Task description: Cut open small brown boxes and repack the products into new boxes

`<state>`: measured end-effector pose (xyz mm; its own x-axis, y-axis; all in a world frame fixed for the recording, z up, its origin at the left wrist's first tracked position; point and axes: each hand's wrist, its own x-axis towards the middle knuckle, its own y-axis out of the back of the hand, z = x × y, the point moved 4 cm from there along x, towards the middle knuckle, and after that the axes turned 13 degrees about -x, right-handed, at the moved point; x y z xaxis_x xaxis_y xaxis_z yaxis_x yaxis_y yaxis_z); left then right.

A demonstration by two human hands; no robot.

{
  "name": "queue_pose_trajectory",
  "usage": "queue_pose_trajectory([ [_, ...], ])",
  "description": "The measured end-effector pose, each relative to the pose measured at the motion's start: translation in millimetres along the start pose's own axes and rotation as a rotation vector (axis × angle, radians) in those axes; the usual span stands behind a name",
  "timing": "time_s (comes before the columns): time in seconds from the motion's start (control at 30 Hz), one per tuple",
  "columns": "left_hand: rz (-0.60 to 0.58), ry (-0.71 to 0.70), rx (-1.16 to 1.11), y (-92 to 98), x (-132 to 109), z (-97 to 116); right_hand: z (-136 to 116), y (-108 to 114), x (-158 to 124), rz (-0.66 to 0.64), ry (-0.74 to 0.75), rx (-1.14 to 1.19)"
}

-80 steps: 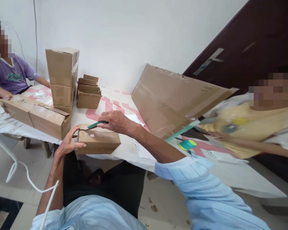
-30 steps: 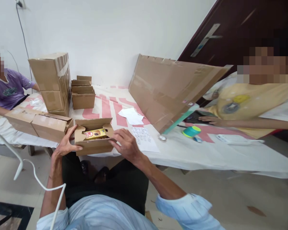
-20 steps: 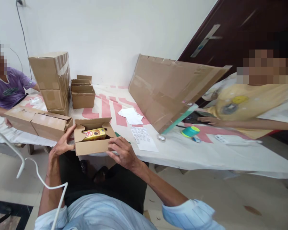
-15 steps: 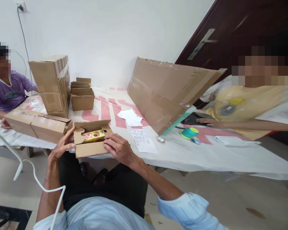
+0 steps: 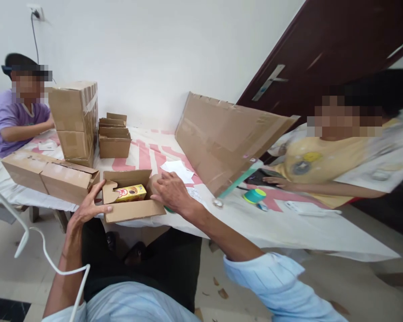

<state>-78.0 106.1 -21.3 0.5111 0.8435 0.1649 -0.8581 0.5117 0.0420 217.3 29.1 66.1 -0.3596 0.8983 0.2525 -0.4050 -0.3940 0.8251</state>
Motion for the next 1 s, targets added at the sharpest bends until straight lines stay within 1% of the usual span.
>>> queue_pose_trajectory([
  [0.17, 0.015, -0.018, -0.01, 0.2, 0, -1, -3, -26, 25, -0.034, 0.096, 0.171],
  [0.27, 0.013, -0.025, -0.052, -0.4, 1, -2, -8, -36, 37, -0.114, 0.152, 0.264],
  [0.33, 0.006, -0.029, -0.069, -1.3, 1, -3, -12, -39, 40, -0.155, 0.164, 0.302],
  [0.5, 0.008, -0.038, -0.07, -3.1, 0, -3, -18, -43, 40, -0.204, 0.127, 0.45],
  [0.63, 0.031, -0.03, -0.074, -3.7, -1, -5, -21, -48, 40, -0.236, 0.082, 0.479],
  [0.83, 0.052, -0.035, -0.064, -4.4, -1, -4, -23, -57, 41, -0.231, 0.057, 0.529],
  [1.0, 0.069, -0.01, -0.091, -6.5, -2, -4, -23, -59, 41, -0.19, 0.042, 0.558],
])
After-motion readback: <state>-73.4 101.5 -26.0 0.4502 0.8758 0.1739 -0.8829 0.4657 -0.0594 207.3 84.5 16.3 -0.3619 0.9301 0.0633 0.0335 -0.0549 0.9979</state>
